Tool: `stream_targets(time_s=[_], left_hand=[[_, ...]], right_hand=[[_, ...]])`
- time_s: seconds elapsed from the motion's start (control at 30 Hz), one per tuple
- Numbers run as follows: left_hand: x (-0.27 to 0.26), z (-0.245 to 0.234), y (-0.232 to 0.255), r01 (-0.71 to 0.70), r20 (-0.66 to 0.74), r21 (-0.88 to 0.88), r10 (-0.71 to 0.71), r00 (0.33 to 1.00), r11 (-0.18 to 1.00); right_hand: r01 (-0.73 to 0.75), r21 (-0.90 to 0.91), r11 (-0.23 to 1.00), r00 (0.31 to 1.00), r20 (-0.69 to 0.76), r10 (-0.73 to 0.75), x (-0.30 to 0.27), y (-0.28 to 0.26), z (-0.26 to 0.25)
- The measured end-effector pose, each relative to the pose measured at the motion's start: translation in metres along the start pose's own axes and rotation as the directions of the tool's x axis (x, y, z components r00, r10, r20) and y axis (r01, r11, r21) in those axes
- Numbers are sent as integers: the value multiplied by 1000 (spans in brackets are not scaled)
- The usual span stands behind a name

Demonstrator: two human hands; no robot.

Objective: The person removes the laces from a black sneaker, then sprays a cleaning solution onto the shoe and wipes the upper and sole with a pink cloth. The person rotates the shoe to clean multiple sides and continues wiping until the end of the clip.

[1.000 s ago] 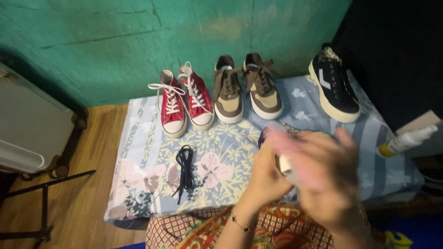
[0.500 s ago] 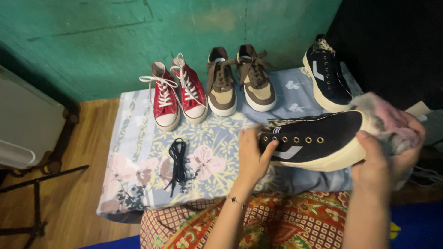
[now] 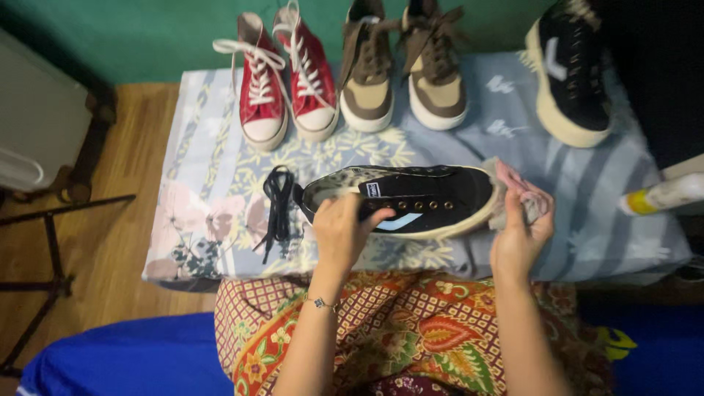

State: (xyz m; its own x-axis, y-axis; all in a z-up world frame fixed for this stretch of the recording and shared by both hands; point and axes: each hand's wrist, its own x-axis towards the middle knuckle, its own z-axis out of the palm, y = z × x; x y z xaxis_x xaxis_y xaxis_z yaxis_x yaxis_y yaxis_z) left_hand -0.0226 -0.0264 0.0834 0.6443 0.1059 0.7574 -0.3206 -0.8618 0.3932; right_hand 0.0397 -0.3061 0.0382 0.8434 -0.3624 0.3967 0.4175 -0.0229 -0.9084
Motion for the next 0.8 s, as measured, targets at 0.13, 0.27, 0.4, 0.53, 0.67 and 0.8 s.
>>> stream_targets(time_s=[0.13,0.27,0.4,0.53,0.67,0.8], left_hand=[[-15,9,-4,-24,54,66,21,998,998],[-8,9,-3,-5,96,88,-3,995,996],[3,5,-9,-50,123,61,42,991,997],[-6,9,-9,-28,162,94,13,987,995],[7,7,-4,-28,142,88,15,990,996],[4,7,-5,-57,139,68,47,989,996]], right_hand=[[564,-538,627,819,460,-343,-6,-11,31],[600,-571,560,796,499,-343,-42,-74,76],[345,-526,778,898,426,-110,-31,-87,68],[281,-573,770,950,280,-138,-13,-75,60],[633,-573,521,773,500,-390,-27,-98,83],[521,-471,712,835,456,-309,-40,-89,63]])
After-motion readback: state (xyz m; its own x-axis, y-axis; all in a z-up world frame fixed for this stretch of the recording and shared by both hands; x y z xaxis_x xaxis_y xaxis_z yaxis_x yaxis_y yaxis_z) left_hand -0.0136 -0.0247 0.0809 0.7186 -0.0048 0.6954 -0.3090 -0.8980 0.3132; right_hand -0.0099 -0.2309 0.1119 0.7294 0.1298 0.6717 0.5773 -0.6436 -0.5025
